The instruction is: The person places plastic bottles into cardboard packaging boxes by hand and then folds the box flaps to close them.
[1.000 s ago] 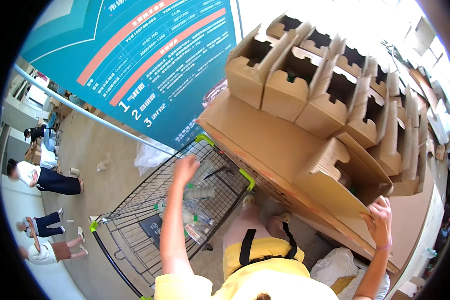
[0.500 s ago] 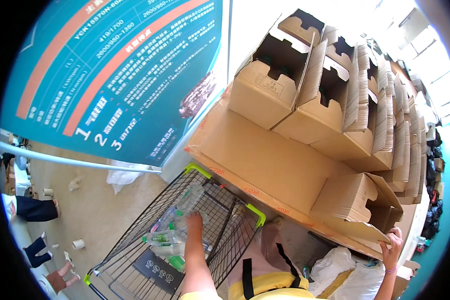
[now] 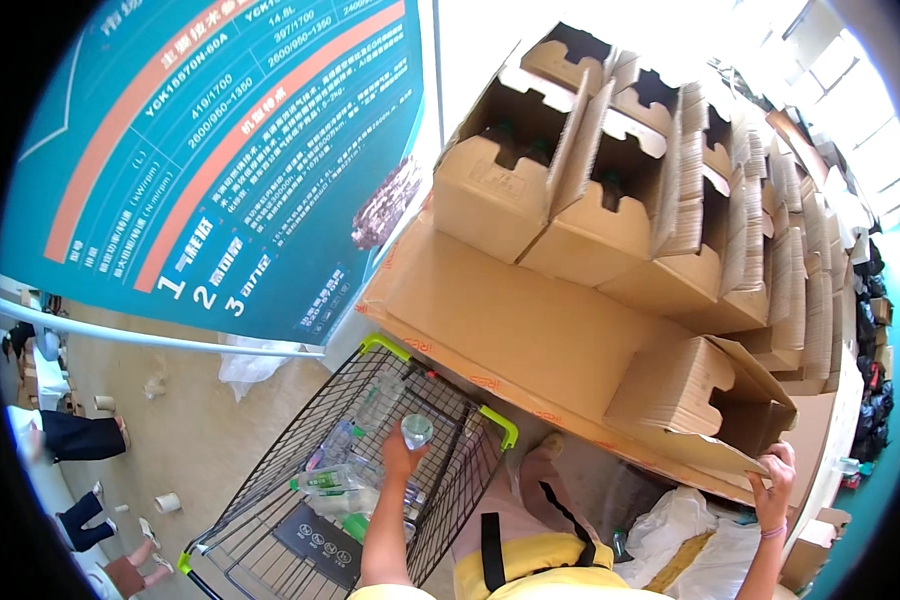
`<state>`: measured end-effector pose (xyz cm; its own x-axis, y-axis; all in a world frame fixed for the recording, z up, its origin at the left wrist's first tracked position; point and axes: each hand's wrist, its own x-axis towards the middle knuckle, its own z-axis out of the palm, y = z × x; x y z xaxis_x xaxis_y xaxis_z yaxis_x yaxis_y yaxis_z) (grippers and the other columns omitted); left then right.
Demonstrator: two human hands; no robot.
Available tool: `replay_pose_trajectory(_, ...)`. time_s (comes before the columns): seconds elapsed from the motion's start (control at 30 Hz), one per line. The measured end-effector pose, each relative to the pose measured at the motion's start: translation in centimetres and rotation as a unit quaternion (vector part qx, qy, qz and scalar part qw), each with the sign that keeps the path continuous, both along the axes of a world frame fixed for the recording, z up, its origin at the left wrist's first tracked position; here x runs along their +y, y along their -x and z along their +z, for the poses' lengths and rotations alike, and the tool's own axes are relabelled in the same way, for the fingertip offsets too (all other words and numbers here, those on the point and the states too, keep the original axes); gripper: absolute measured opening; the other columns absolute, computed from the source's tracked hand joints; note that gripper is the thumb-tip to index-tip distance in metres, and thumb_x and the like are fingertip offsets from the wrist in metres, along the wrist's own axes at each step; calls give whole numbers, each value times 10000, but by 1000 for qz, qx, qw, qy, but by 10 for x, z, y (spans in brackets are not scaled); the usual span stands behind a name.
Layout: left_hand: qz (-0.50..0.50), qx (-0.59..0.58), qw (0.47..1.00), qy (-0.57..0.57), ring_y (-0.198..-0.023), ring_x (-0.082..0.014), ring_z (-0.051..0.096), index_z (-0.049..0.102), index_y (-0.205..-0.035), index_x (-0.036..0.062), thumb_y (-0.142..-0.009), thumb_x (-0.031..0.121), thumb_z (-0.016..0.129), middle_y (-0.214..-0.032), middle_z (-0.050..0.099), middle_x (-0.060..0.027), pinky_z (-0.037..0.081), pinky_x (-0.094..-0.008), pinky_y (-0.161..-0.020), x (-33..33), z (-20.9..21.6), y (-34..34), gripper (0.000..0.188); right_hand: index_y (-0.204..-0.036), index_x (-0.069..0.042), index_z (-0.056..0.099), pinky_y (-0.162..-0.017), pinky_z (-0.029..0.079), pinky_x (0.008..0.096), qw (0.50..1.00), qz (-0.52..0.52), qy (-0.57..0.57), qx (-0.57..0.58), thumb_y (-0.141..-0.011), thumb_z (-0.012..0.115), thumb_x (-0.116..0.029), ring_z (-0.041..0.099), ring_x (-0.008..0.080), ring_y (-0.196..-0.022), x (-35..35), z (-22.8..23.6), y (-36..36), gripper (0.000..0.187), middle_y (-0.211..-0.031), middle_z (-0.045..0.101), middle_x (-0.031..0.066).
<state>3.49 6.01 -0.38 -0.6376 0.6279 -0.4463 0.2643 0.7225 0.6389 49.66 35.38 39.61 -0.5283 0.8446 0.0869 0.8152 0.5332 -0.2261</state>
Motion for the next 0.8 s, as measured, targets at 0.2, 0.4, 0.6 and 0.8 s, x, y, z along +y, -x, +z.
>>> replay_pose_trajectory(0.2,96,61,980,-164,-968,-324,641,539,-1156,16,-575,218,896,-1085,650,-187,503,-420,-859,50,143,-19,711,-721,-37,627,-1007,414,519,997,75,-25,19,-710,732,-247,580,292,-860,1,4,-8,235,-733,624,87)
replay_pose_trajectory(0.4,172,116,855,-475,-1019,-233,599,512,-1225,-15,-592,208,823,-1152,591,-118,490,-368,-916,125,321,-53,739,-888,-82,680,-1011,426,479,986,156,-43,48,-738,758,-186,605,247,-952,15,-2,-14,199,-873,679,41)
replay_pose_trajectory(0.6,-154,-224,666,-694,-1126,-320,589,400,-1353,33,-698,364,829,-1168,581,-158,503,-468,-963,248,444,-160,851,-877,-85,636,-1000,433,467,973,164,-70,147,-747,764,-148,588,240,-983,15,-17,-31,193,-901,634,45)
replay_pose_trajectory(0.8,-452,4,795,-405,-841,-236,693,490,-1203,20,-610,235,874,-946,680,-124,545,-340,-801,336,457,-261,738,-831,-91,626,-951,447,463,950,125,-111,264,-681,781,-100,555,272,-993,8,-27,-46,216,-923,538,62)
